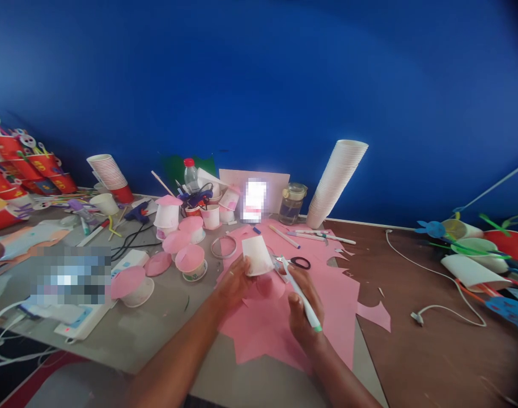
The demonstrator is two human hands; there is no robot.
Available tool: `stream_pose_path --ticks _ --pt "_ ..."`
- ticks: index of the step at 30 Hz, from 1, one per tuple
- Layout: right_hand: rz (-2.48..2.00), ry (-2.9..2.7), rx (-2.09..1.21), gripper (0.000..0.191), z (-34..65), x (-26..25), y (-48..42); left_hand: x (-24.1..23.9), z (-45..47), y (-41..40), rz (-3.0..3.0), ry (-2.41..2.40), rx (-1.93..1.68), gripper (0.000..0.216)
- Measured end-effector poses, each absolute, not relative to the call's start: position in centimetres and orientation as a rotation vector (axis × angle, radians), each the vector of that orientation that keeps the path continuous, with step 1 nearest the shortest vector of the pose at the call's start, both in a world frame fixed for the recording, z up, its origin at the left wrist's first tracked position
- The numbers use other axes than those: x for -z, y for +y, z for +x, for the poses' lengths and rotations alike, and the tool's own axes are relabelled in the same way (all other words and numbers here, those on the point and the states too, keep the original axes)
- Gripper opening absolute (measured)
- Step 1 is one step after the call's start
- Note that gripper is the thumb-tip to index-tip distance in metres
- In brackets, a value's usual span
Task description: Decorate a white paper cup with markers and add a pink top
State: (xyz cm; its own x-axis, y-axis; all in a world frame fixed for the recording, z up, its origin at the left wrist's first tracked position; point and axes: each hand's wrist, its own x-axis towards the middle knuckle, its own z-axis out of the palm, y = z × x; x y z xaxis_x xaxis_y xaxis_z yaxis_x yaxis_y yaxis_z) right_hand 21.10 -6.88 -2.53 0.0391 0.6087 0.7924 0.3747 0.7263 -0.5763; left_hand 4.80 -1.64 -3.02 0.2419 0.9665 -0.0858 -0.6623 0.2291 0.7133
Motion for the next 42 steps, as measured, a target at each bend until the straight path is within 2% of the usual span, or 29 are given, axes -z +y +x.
stream_pose_path --ticks 16,22,42 --pt "-0.886 -1.560 -0.282 0.021 21.02 2.36 -7.55 2.77 4.84 -1.93 0.653 0.534 -1.232 0.031" --pt "-0.891 -1.576 -0.301 0.020 20.91 2.11 -7.53 2.88 4.87 -1.94 0.660 0.539 -1.237 0.036" --pt "-0.880 -1.587 -0.285 0.021 20.92 2.10 -7.55 2.98 4.66 -1.97 0.668 0.528 -1.229 0.032"
